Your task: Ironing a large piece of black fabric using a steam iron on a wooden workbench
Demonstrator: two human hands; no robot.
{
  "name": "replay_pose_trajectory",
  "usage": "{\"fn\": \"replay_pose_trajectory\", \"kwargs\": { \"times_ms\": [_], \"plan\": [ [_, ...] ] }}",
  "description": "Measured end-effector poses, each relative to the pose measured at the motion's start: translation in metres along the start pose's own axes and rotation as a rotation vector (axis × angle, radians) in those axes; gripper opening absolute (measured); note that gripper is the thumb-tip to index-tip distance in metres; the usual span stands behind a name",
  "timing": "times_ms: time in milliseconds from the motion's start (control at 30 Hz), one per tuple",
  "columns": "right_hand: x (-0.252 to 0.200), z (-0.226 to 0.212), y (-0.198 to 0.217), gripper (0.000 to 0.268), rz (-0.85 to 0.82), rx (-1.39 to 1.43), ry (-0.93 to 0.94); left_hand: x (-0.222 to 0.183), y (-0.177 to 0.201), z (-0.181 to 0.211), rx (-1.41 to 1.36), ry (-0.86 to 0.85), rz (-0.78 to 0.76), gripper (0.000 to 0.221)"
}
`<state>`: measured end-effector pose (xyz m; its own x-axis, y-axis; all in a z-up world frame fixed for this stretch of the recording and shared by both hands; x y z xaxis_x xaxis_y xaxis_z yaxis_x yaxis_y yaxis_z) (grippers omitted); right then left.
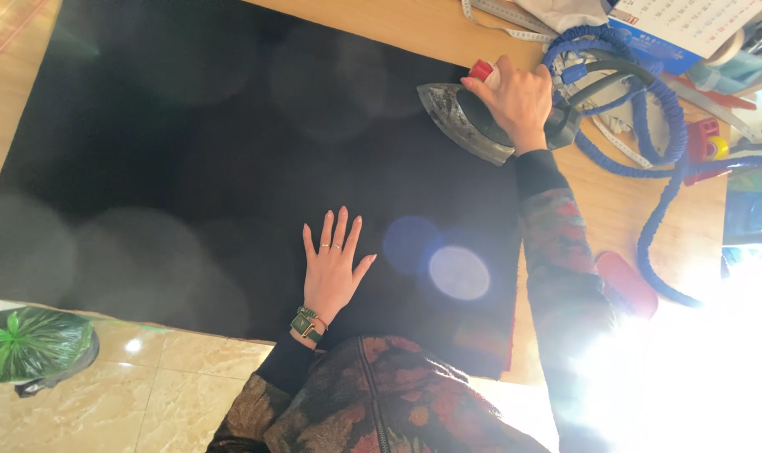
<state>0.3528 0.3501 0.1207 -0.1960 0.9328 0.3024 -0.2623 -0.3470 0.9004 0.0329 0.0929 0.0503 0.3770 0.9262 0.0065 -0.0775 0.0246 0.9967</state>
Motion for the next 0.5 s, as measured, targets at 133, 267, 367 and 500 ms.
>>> {"fn": "replay_pose_trajectory", "kwargs": {
  "times_ms": [133, 267, 367, 500],
  "plan": [
    [0.0033, 0.0016, -0.0042, 0.079, -0.016, 0.004, -0.008, 0.0, 0.0002, -0.0009, -0.004, -0.002, 0.008, 0.071],
    [0.0054, 0.0008, -0.0082, 0.079, -0.021, -0.07, -0.012, 0.0003, -0.0053, -0.0017, -0.042, -0.007, -0.007, 0.073],
    [0.0045, 0.001, -0.0061, 0.08, 0.019, -0.079, -0.018, 0.001, -0.0045, -0.0014, -0.037, -0.004, -0.021, 0.072],
    [0.0041, 0.0, -0.0015, 0.08, 0.034, -0.072, -0.025, 0.0012, -0.0035, -0.0012, -0.031, -0.003, -0.025, 0.072]
  ]
}}
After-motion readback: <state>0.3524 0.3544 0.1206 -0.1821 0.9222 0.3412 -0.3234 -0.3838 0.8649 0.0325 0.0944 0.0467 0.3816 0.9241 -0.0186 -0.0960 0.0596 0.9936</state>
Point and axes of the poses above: each hand's wrist, its own x-axis towards the middle knuckle, its own y-axis out of the back of the hand, z = x × y, the point moved 10 cm from there along x, towards the middle knuckle, and after that the axes turned 12 degrees about -z, right-handed, at the moved point
